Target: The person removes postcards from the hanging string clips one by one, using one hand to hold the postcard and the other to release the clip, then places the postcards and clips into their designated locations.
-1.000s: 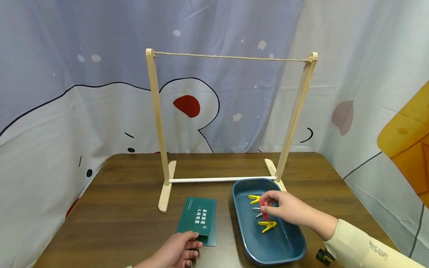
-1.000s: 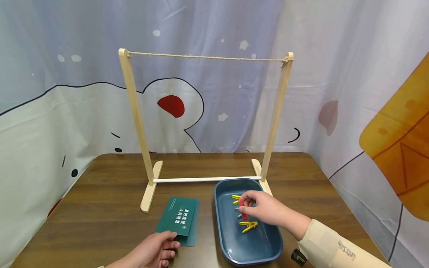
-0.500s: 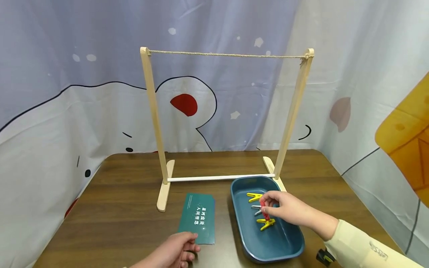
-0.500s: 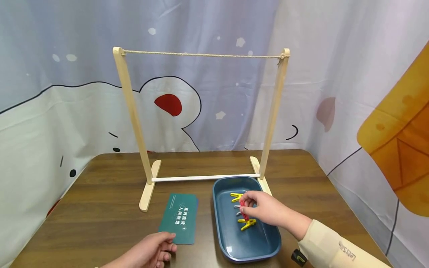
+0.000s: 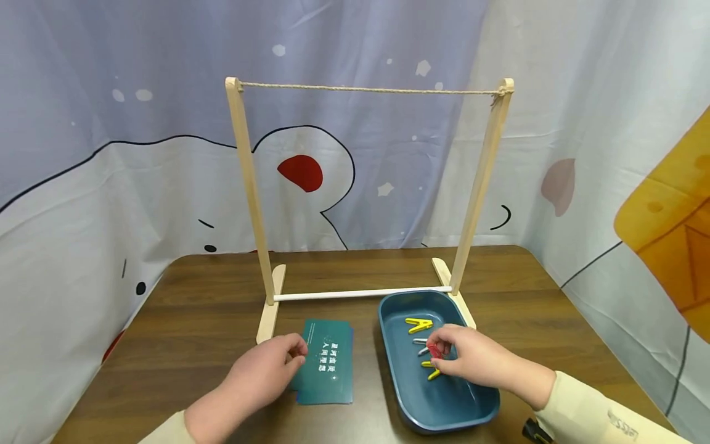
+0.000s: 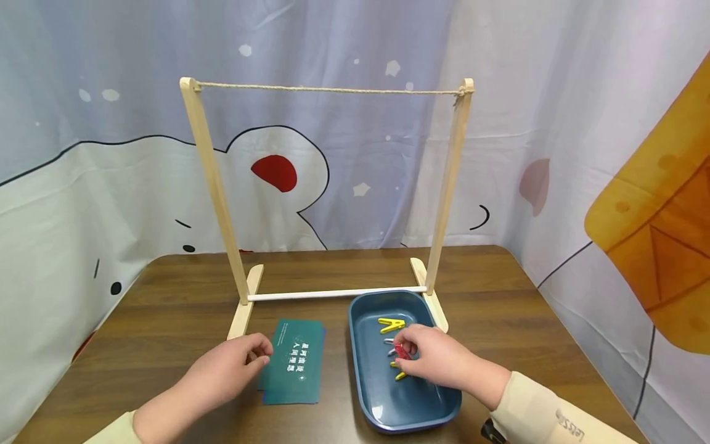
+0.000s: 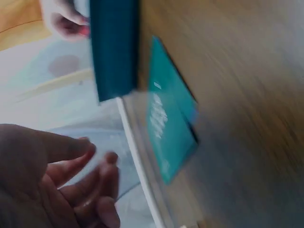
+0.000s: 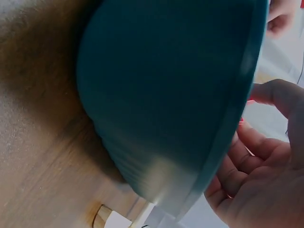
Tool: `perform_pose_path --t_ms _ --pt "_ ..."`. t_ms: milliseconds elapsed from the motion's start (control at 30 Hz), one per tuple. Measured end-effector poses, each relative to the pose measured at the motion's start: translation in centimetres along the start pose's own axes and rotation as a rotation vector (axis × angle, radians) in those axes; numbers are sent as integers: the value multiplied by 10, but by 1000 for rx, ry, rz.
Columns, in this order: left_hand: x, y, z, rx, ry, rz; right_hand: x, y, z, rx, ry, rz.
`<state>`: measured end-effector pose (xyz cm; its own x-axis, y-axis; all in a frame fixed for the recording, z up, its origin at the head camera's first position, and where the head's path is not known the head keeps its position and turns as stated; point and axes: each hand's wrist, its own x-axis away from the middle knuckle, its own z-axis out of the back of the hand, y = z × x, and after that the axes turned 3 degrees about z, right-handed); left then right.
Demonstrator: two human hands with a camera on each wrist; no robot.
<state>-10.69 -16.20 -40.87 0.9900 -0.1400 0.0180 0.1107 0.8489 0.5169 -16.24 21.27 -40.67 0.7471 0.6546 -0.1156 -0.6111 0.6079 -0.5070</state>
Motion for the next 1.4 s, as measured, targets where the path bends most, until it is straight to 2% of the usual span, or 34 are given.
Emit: perform_pose_path --t_ms 133,300,467,600,800,1033,1400 --pt "-5 -8 -10 -208 -34 1 5 -4 -5 147 -4 87" --pt "-6 -12 -24 -308 -82 10 11 -2 -11 257 -77 99" --pt "-5 -14 -35 -346 -123 -5 16 0 -17 339 -106 138" --pt "-4 -14 -40 -376 -122 -10 17 0 -22 392 -132 180" --pt "-2 -10 -44 -405 -89 -19 16 1 -26 395 -193 180" --pt "3 -5 -48 -416 -32 -59 16 3 -27 393 -226 177" --pt "4 -1 -49 -395 -36 -71 18 3 -27 386 -254 175"
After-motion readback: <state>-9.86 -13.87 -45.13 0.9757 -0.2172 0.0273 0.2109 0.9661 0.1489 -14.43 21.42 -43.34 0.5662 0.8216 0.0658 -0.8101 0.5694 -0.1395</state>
